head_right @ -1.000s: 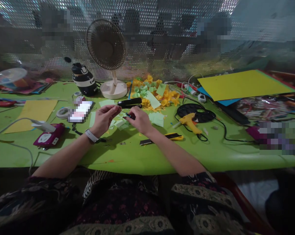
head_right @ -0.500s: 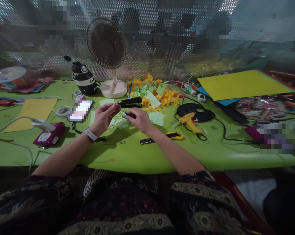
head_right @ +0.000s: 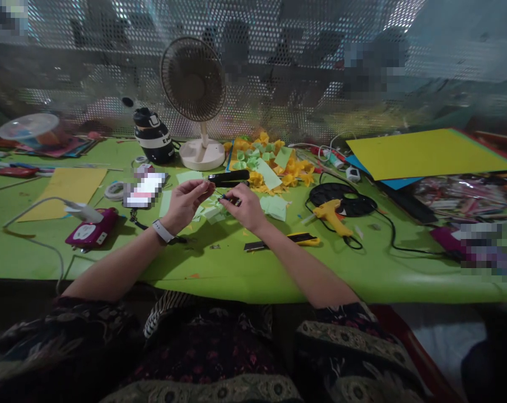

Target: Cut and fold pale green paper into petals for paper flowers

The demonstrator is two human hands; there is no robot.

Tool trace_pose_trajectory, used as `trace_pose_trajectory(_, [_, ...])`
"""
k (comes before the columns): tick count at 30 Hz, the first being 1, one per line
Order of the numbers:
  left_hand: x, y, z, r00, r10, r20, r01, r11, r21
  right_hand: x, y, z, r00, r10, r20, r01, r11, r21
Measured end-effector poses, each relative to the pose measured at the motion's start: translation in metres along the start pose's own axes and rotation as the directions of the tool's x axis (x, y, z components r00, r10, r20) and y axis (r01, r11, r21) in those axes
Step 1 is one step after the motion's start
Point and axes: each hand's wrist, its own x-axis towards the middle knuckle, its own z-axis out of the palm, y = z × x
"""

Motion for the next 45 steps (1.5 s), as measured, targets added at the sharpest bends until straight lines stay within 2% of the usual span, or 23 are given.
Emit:
trace_pose_trajectory(4, [0.001,0.0,-0.001,1.0,0.009,0.002,-0.009,1.0,-0.011,0.0,-0.005,0.0,0.998,0.056,0.022,-0.057,0.998,0.027])
trace_pose_trajectory(6, [0.001,0.0,-0.002,1.0,0.017,0.011,-0.017,1.0,-0.006,0.0,-0.006,0.0,0.984,0.136,0.114,-0.148,0.984,0.102])
trace_pose_trajectory(8, [0.002,-0.001,-0.004,1.0,0.017,0.021,-0.017,1.0,0.007,0.001,-0.007,-0.001,0.95,0.218,0.225,-0.259,0.95,0.175])
trace_pose_trajectory(10, [0.003,-0.002,-0.006,1.0,0.013,0.023,-0.013,1.0,0.023,0.001,-0.007,-0.002,0.927,0.253,0.278,-0.317,0.924,0.216])
trace_pose_trajectory(18, [0.002,0.0,-0.002,1.0,0.011,0.021,-0.01,1.0,-0.023,0.001,-0.009,-0.001,0.967,0.22,0.132,-0.24,0.957,0.164])
trace_pose_trajectory(22, [0.003,0.004,-0.001,1.0,0.017,-0.017,-0.018,1.0,-0.021,0.008,0.001,-0.011,0.971,0.236,0.044,-0.24,0.964,0.112])
trace_pose_trajectory(25, [0.004,0.006,-0.003,1.0,0.01,-0.014,-0.01,1.0,0.018,0.015,0.017,-0.022,0.939,0.342,-0.027,-0.341,0.939,0.038])
trace_pose_trajectory(27, [0.003,0.006,-0.005,1.0,-0.007,0.013,0.007,0.999,0.052,0.018,0.029,-0.027,0.909,0.417,-0.023,-0.417,0.905,-0.084])
trace_pose_trajectory(29, [0.003,0.005,-0.006,0.999,-0.019,0.036,0.015,0.995,0.096,0.018,0.04,-0.027,0.894,0.448,-0.012,-0.437,0.865,-0.246])
trace_pose_trajectory(32, [0.004,0.002,-0.008,0.998,-0.021,0.058,0.011,0.985,0.172,0.016,0.05,-0.024,0.906,0.423,0.01,-0.384,0.831,-0.402])
trace_pose_trajectory(37, [0.006,-0.001,-0.011,0.996,-0.029,0.089,0.006,0.968,0.252,0.014,0.05,-0.024,0.938,0.343,0.049,-0.291,0.858,-0.423])
trace_pose_trajectory(41, [0.006,-0.004,-0.012,0.99,-0.023,0.141,-0.021,0.951,0.307,0.014,0.027,-0.023,0.982,0.188,0.031,-0.167,0.927,-0.335])
trace_pose_trajectory(45, [0.003,-0.007,-0.011,0.983,0.009,0.182,-0.08,0.918,0.388,0.009,-0.003,-0.019,0.996,0.037,0.078,-0.023,0.983,-0.183])
